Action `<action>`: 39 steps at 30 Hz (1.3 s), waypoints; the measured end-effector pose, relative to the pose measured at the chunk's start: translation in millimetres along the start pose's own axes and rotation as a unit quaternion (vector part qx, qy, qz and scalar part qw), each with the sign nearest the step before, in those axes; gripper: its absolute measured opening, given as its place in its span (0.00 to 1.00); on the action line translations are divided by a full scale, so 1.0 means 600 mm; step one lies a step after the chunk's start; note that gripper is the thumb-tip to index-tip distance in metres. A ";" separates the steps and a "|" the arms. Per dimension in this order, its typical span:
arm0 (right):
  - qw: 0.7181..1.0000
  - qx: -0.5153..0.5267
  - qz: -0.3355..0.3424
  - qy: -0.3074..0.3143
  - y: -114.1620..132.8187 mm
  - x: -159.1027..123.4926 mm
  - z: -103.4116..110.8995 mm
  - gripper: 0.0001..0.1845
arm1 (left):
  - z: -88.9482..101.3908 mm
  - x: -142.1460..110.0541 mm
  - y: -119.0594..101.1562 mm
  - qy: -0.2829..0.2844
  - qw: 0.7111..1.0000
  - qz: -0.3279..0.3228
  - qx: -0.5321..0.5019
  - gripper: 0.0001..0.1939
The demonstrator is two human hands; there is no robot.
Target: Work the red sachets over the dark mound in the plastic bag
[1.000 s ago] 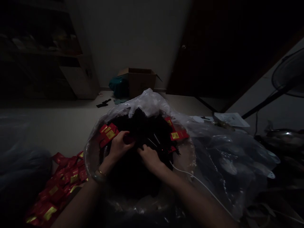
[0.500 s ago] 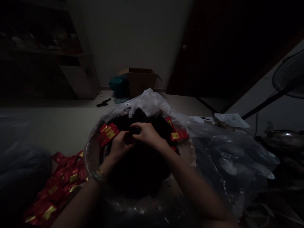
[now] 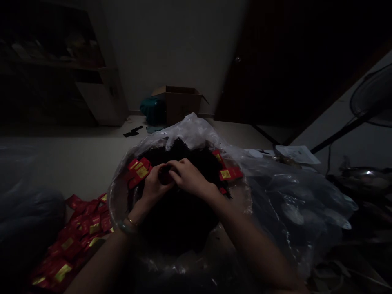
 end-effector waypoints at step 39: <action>0.996 0.012 0.001 -0.084 -0.021 -0.001 0.058 0.08 | -0.073 -0.046 0.029 0.312 0.906 0.254 -0.128 0.13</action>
Point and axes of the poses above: each hand's wrist, its own x-axis towards the middle knuckle, its own z-axis out of the back of the hand, y = z × x, the point moved 9 cm from there along x, towards the middle knuckle, and after that the axes turned 9 degrees about -y, right-handed, at the moved point
